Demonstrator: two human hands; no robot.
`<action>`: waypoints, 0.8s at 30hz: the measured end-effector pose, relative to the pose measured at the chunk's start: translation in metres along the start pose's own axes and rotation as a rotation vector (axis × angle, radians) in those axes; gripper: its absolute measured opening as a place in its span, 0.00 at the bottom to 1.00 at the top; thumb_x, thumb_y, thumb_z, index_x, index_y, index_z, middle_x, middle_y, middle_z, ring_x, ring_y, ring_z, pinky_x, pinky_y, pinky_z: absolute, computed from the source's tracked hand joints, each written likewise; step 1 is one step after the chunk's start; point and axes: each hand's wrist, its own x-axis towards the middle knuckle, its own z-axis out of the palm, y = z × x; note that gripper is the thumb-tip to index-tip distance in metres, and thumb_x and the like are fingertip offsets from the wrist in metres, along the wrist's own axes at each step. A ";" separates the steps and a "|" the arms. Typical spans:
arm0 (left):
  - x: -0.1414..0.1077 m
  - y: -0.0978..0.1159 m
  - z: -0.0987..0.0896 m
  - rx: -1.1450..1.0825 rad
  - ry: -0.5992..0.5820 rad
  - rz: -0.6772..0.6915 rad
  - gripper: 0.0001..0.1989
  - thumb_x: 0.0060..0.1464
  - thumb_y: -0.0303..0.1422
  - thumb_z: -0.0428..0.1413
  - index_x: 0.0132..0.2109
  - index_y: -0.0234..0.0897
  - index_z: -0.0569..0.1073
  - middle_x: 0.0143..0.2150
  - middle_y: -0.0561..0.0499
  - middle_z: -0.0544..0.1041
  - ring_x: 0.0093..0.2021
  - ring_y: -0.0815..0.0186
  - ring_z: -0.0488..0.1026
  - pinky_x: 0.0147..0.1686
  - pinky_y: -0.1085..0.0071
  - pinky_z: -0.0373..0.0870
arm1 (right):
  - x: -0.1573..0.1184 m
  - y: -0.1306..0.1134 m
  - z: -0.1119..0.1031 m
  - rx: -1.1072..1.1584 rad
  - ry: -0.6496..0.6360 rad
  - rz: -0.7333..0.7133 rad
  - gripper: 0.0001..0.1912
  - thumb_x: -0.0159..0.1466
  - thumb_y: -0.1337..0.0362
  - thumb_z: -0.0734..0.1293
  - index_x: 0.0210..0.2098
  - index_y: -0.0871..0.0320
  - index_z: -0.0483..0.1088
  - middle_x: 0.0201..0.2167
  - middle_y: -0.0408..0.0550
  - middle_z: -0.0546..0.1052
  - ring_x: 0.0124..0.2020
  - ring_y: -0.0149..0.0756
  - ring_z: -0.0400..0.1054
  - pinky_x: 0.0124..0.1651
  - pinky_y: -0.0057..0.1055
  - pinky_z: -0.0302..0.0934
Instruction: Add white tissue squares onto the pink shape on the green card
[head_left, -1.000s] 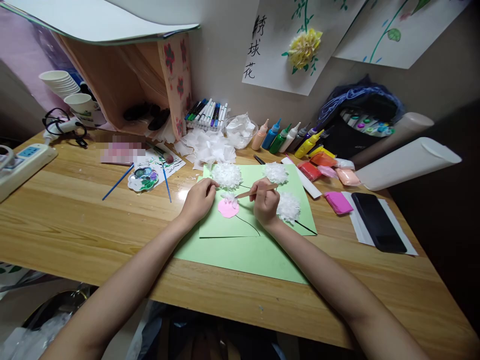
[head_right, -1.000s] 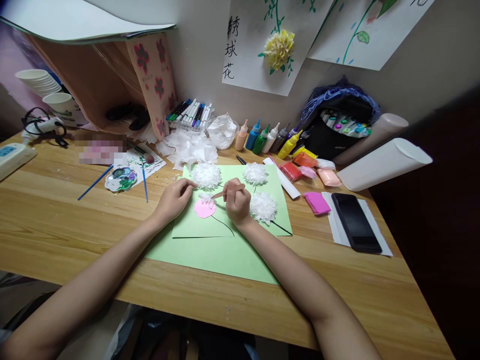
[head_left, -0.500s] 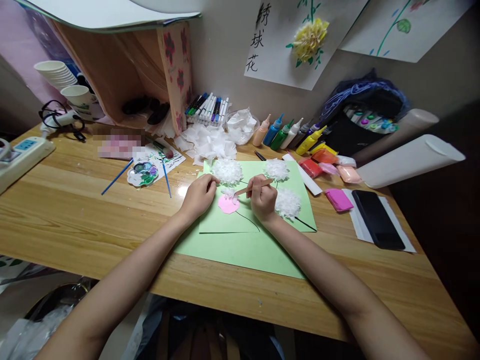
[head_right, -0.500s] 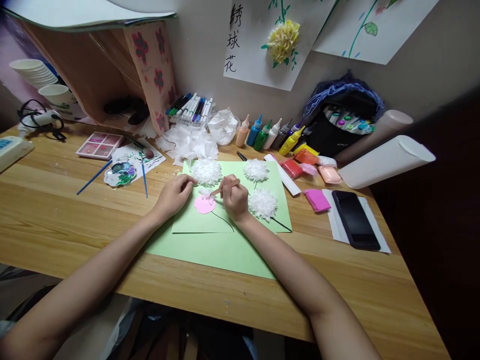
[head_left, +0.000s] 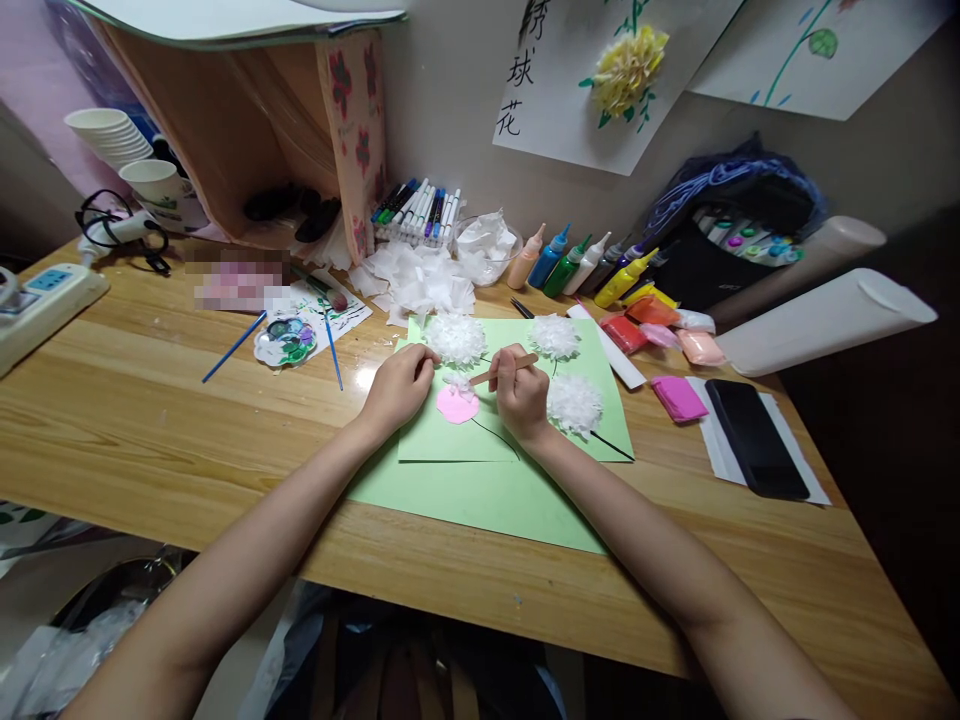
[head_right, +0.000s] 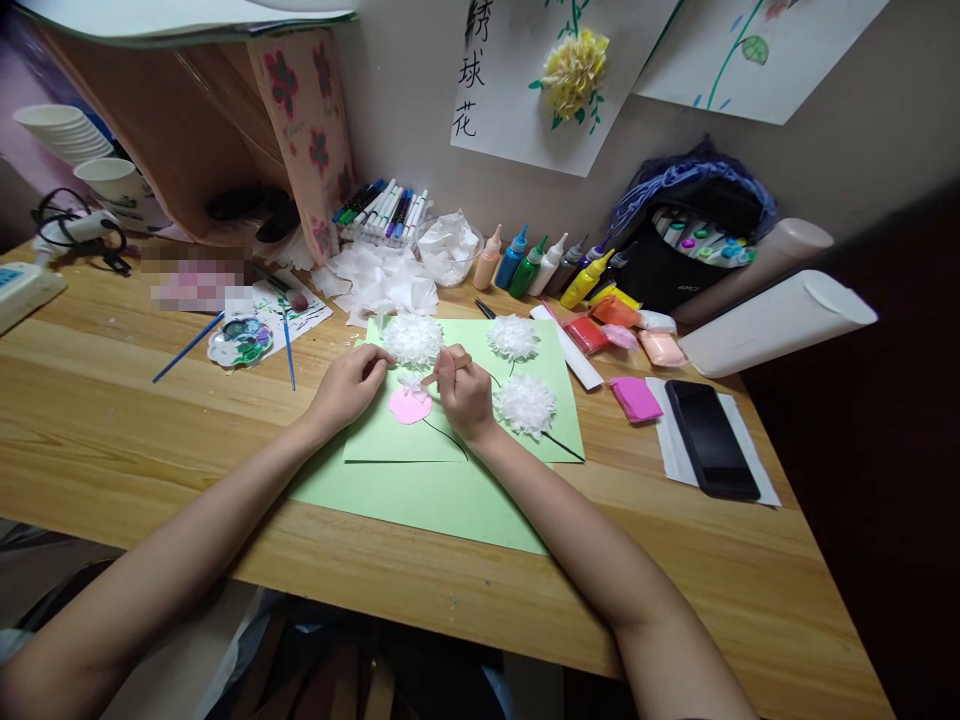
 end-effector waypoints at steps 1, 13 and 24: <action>0.000 0.000 0.000 0.001 -0.002 -0.002 0.11 0.58 0.28 0.45 0.37 0.37 0.72 0.40 0.49 0.77 0.40 0.63 0.72 0.41 0.68 0.65 | -0.001 0.000 -0.001 0.016 0.021 0.005 0.25 0.71 0.56 0.50 0.21 0.56 0.62 0.20 0.44 0.69 0.18 0.27 0.63 0.23 0.28 0.59; 0.000 -0.002 0.001 0.004 0.001 0.010 0.10 0.58 0.28 0.45 0.37 0.37 0.72 0.39 0.49 0.77 0.40 0.63 0.71 0.40 0.68 0.65 | -0.003 0.003 -0.001 0.002 0.042 -0.031 0.23 0.71 0.59 0.51 0.21 0.56 0.61 0.20 0.43 0.68 0.17 0.27 0.62 0.23 0.28 0.60; 0.000 -0.001 0.001 0.012 0.003 0.021 0.10 0.57 0.28 0.45 0.37 0.37 0.72 0.39 0.49 0.77 0.39 0.63 0.72 0.39 0.68 0.65 | 0.004 0.002 0.001 -0.011 0.004 0.061 0.24 0.71 0.56 0.50 0.22 0.57 0.61 0.19 0.42 0.67 0.17 0.25 0.62 0.23 0.26 0.59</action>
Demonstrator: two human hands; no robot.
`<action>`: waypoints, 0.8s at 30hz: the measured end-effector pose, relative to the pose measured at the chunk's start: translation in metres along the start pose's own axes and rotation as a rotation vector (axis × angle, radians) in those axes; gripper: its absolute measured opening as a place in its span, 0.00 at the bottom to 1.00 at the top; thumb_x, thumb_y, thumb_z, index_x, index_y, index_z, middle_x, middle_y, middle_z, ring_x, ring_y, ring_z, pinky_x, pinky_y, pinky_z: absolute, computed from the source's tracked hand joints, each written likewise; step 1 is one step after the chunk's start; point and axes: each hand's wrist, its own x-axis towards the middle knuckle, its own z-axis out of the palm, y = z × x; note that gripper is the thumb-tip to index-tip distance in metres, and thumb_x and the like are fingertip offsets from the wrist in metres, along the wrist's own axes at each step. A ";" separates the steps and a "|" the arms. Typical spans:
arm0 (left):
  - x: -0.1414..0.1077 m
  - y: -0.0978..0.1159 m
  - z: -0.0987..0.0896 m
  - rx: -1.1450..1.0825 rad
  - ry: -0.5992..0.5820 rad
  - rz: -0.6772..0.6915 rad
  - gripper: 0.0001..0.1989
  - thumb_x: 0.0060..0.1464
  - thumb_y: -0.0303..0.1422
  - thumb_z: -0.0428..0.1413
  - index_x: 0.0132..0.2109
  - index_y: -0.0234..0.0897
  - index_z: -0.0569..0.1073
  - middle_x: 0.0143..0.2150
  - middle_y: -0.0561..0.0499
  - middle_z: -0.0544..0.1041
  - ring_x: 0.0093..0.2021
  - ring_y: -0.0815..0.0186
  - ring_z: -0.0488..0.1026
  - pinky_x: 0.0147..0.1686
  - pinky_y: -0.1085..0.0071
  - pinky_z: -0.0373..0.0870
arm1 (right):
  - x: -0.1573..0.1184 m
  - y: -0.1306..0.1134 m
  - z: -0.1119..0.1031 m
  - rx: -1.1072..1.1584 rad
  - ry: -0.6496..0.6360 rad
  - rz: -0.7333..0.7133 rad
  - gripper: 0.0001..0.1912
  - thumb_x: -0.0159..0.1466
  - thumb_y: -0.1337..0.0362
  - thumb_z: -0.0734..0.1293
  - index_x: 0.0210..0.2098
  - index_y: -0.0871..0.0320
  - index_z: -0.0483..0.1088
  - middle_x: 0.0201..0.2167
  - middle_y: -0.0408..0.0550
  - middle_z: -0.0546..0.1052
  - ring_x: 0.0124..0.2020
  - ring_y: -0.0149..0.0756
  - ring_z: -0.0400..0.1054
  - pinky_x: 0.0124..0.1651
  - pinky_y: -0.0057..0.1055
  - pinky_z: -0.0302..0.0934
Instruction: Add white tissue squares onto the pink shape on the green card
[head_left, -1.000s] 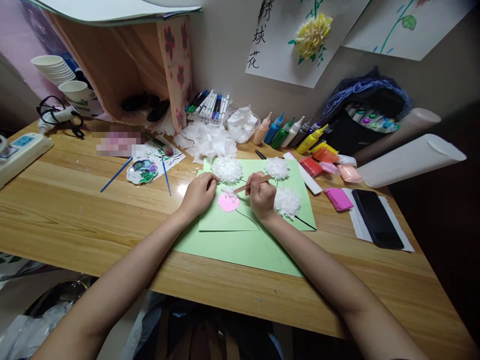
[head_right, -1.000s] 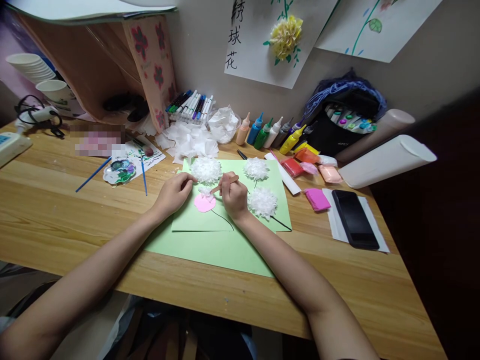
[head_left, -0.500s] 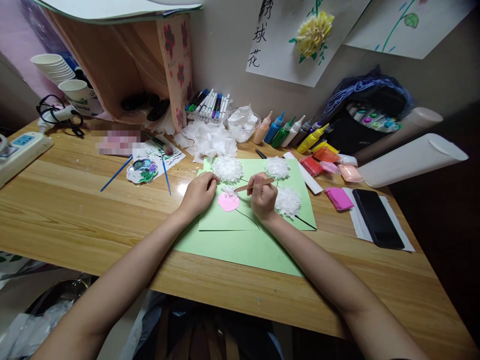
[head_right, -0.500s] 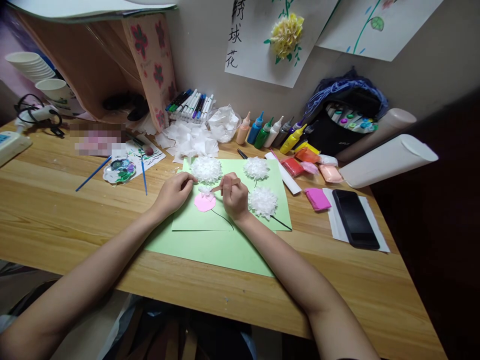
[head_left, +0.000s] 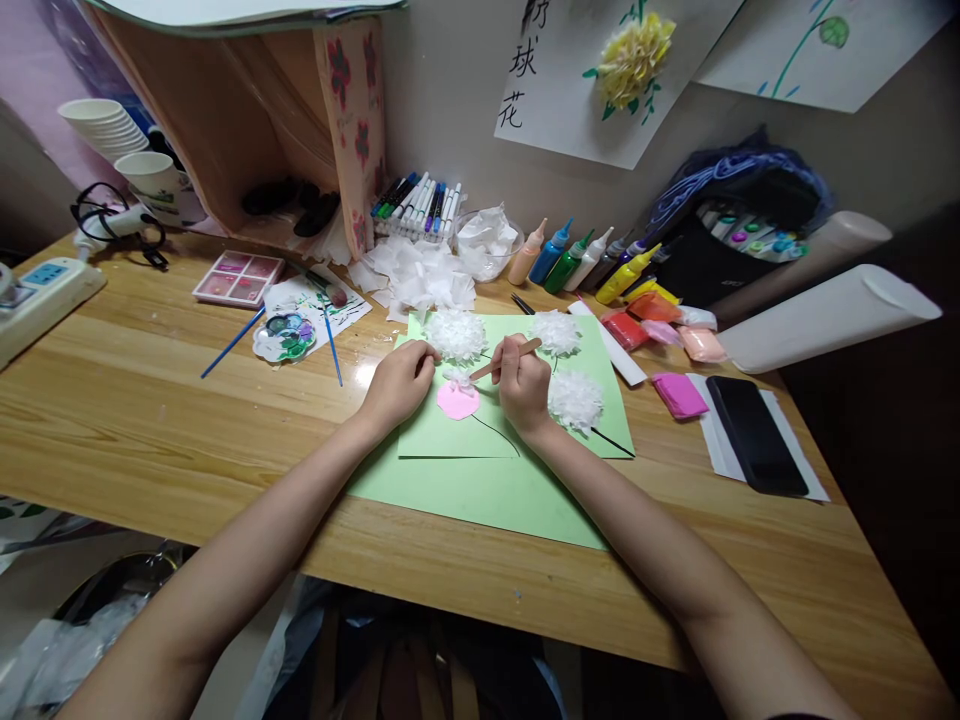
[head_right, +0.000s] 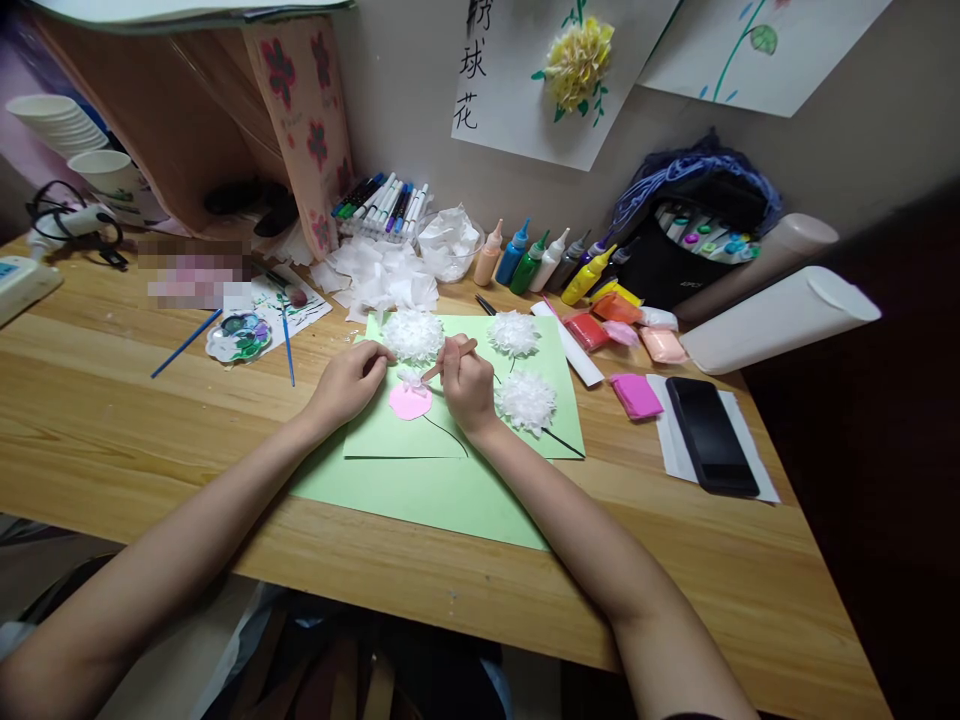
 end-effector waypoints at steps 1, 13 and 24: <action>0.000 0.000 0.000 0.000 0.000 -0.002 0.10 0.57 0.28 0.45 0.37 0.37 0.72 0.39 0.49 0.77 0.39 0.63 0.72 0.39 0.68 0.64 | 0.000 0.000 0.000 0.014 0.009 0.007 0.24 0.71 0.56 0.50 0.22 0.57 0.62 0.19 0.41 0.67 0.16 0.25 0.62 0.23 0.25 0.59; 0.000 -0.001 -0.001 0.000 -0.002 0.006 0.11 0.57 0.28 0.45 0.37 0.37 0.72 0.39 0.49 0.77 0.40 0.63 0.72 0.40 0.68 0.65 | -0.013 0.001 -0.008 0.073 0.052 -0.307 0.20 0.71 0.62 0.52 0.23 0.55 0.61 0.17 0.41 0.65 0.17 0.29 0.61 0.21 0.27 0.55; 0.000 -0.002 0.001 0.013 -0.005 0.018 0.11 0.57 0.28 0.45 0.36 0.37 0.72 0.39 0.48 0.77 0.40 0.62 0.72 0.40 0.68 0.65 | -0.010 0.002 -0.007 -0.095 -0.026 -0.587 0.14 0.70 0.66 0.53 0.29 0.55 0.60 0.18 0.43 0.67 0.18 0.31 0.59 0.22 0.29 0.54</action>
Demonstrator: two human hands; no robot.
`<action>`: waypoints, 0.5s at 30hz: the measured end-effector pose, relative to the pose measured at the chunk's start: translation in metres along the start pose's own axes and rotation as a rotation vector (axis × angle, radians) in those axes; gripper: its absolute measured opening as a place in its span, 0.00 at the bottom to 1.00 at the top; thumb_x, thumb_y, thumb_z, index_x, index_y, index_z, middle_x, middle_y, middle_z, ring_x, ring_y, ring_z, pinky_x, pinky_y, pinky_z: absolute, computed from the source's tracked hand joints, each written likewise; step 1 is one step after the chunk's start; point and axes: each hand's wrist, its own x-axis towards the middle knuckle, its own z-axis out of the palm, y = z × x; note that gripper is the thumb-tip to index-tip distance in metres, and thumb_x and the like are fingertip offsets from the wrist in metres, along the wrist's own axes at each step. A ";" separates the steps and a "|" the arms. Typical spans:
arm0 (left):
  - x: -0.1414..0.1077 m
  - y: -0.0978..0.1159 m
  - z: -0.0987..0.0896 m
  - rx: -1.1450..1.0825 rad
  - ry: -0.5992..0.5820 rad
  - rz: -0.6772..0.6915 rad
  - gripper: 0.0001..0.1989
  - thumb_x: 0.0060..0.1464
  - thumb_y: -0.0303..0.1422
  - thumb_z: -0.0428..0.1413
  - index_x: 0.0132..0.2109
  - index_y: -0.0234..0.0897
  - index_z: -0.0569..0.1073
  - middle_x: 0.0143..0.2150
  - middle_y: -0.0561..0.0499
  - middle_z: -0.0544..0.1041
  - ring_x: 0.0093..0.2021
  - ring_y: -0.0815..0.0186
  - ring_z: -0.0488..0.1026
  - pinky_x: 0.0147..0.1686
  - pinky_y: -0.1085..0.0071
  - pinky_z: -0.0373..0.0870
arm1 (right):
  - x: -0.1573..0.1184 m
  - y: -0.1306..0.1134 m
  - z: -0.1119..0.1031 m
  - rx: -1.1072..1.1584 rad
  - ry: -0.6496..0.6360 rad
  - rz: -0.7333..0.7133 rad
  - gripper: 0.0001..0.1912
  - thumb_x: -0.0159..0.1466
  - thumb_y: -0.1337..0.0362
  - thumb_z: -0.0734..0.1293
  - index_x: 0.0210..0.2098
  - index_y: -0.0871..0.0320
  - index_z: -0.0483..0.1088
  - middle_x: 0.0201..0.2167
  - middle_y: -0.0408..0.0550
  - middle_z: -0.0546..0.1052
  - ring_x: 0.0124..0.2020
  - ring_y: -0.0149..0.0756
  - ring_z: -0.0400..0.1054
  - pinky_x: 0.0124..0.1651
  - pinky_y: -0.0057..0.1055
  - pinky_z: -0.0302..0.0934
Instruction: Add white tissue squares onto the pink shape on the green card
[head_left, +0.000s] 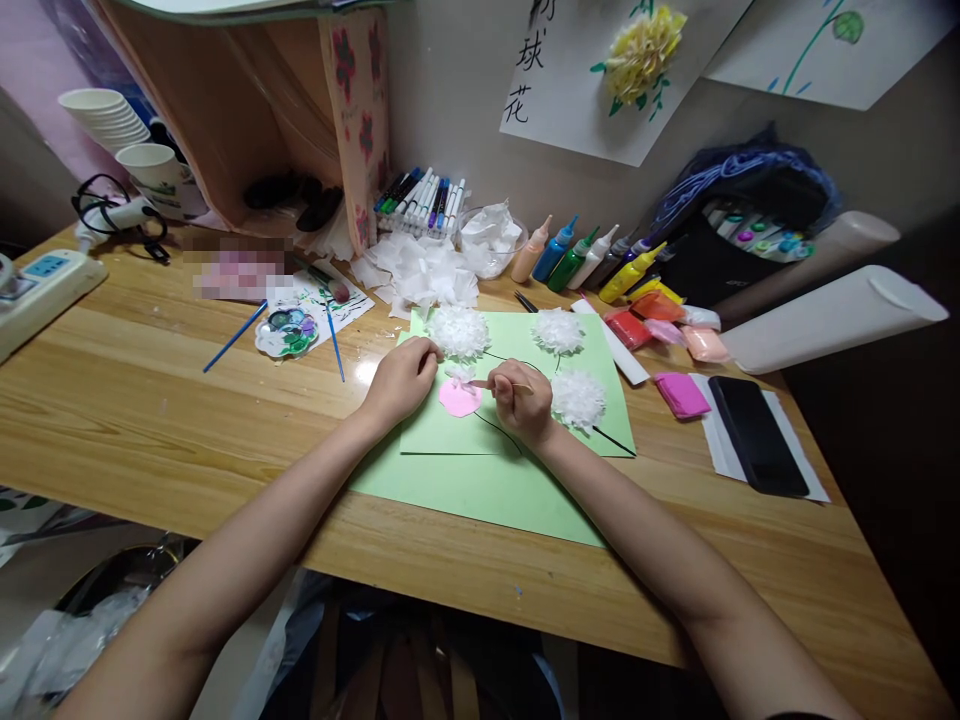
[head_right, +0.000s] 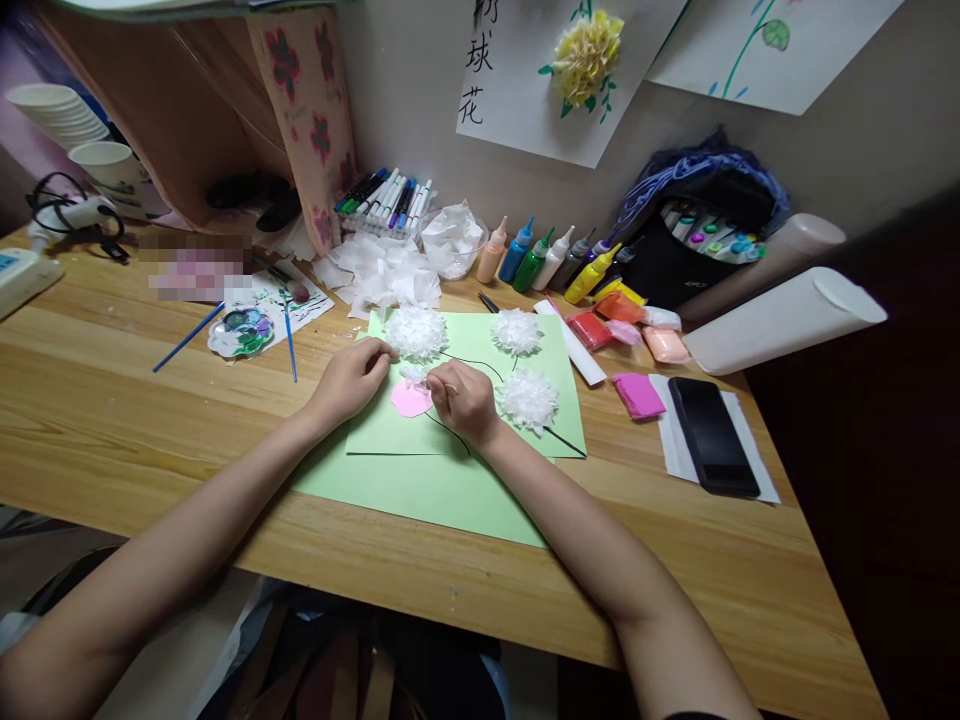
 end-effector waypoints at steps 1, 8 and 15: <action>0.000 0.000 0.000 0.001 0.001 0.001 0.11 0.57 0.28 0.45 0.36 0.37 0.72 0.39 0.48 0.77 0.40 0.63 0.72 0.40 0.68 0.65 | 0.000 0.000 0.000 -0.010 0.002 0.004 0.14 0.70 0.67 0.53 0.29 0.55 0.60 0.18 0.43 0.68 0.18 0.31 0.60 0.23 0.28 0.54; 0.000 0.000 -0.001 0.007 -0.005 -0.008 0.11 0.57 0.27 0.45 0.36 0.37 0.72 0.39 0.49 0.77 0.40 0.63 0.72 0.40 0.68 0.65 | 0.000 0.000 0.001 0.029 -0.008 0.150 0.15 0.70 0.65 0.54 0.28 0.55 0.63 0.18 0.42 0.70 0.20 0.31 0.65 0.24 0.28 0.58; 0.001 0.000 -0.002 0.020 -0.016 -0.018 0.11 0.57 0.28 0.45 0.36 0.38 0.72 0.39 0.49 0.77 0.40 0.62 0.72 0.40 0.68 0.65 | 0.001 0.002 0.005 0.043 0.009 0.298 0.19 0.71 0.61 0.52 0.25 0.54 0.64 0.17 0.42 0.70 0.18 0.31 0.65 0.23 0.29 0.57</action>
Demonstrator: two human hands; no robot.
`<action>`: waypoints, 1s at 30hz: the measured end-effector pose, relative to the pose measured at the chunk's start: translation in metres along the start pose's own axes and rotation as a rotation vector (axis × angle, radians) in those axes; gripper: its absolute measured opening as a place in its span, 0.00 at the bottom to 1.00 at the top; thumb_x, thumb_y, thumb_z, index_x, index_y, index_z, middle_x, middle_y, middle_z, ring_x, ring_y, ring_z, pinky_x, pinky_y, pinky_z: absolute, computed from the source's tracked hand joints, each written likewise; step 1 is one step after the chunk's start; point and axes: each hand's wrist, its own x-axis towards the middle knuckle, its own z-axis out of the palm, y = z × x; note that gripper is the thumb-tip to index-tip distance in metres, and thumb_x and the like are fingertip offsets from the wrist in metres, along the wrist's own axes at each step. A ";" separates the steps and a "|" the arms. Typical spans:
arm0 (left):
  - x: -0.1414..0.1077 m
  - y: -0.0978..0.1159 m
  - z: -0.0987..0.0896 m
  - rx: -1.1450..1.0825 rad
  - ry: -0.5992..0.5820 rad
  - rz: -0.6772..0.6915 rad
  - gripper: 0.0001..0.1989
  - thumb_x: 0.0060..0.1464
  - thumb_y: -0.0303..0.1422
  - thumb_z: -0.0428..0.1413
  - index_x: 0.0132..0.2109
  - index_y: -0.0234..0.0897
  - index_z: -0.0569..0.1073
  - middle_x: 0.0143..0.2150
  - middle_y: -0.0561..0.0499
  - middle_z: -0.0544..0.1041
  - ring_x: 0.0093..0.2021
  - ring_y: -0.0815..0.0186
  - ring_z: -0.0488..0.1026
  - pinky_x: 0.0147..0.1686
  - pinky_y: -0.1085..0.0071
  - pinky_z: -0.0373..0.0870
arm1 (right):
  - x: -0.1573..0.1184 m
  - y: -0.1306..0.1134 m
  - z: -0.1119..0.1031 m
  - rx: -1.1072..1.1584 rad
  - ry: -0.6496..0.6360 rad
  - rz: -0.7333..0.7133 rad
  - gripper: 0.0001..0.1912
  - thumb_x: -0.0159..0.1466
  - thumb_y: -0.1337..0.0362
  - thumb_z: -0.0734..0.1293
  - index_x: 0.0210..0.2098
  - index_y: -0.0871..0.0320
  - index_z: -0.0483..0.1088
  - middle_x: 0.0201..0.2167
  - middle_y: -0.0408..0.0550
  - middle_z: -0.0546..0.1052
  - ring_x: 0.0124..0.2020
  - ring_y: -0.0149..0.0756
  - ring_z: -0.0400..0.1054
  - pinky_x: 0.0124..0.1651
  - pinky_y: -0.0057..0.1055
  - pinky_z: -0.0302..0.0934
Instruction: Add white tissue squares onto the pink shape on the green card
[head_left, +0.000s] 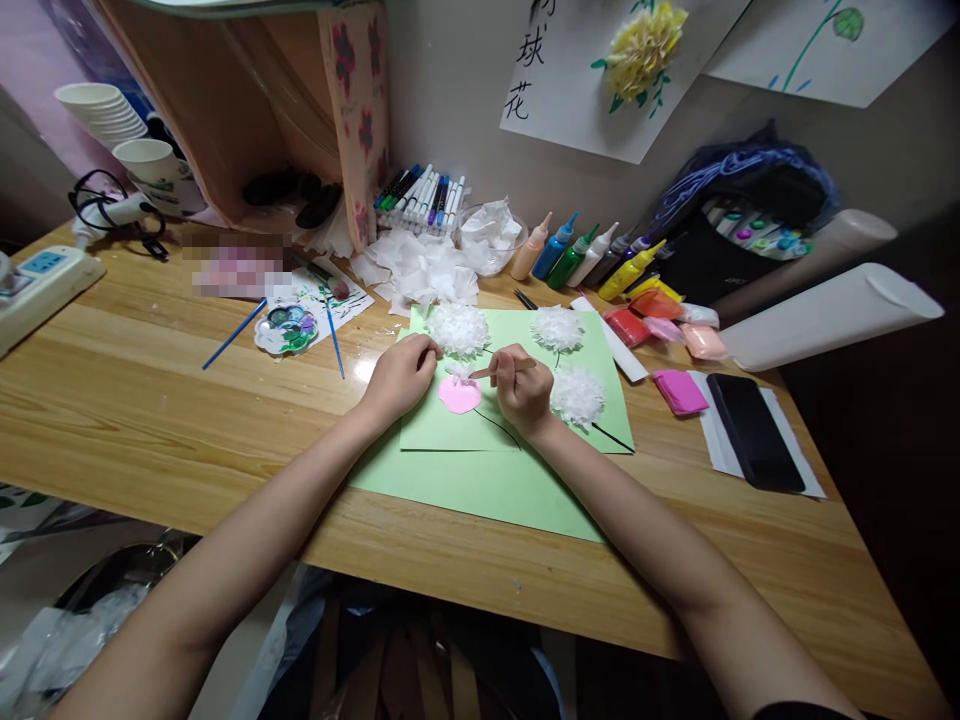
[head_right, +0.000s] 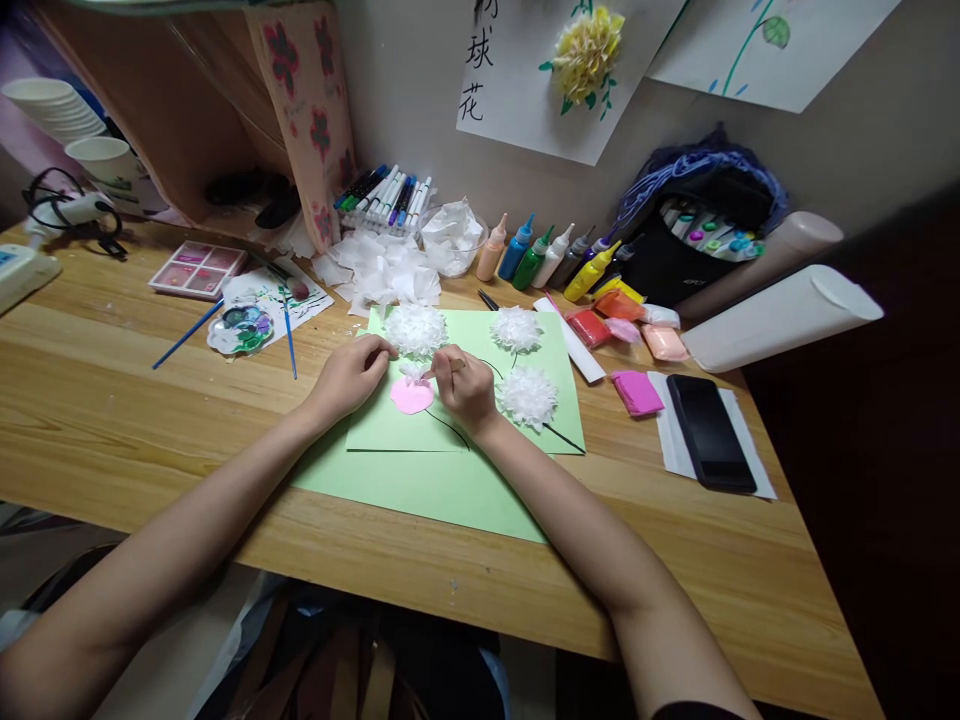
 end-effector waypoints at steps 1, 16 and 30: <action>0.000 0.000 0.000 0.000 -0.001 0.001 0.11 0.57 0.28 0.45 0.36 0.38 0.72 0.39 0.49 0.77 0.40 0.62 0.72 0.40 0.68 0.65 | 0.002 0.000 0.000 -0.017 -0.002 0.023 0.21 0.71 0.60 0.51 0.24 0.54 0.63 0.17 0.43 0.70 0.18 0.30 0.65 0.23 0.29 0.57; 0.001 0.001 -0.003 -0.039 0.005 -0.040 0.09 0.56 0.28 0.45 0.34 0.38 0.70 0.35 0.49 0.76 0.37 0.62 0.71 0.38 0.68 0.64 | 0.044 0.010 0.014 0.009 -0.155 0.352 0.25 0.69 0.50 0.52 0.20 0.56 0.60 0.14 0.40 0.64 0.17 0.29 0.61 0.24 0.27 0.53; -0.003 0.003 -0.005 -0.097 0.018 -0.056 0.09 0.58 0.28 0.45 0.34 0.39 0.69 0.35 0.49 0.76 0.38 0.62 0.72 0.39 0.67 0.66 | 0.012 -0.006 -0.026 0.624 0.114 0.873 0.23 0.63 0.45 0.61 0.24 0.58 0.65 0.15 0.38 0.63 0.14 0.25 0.57 0.16 0.23 0.49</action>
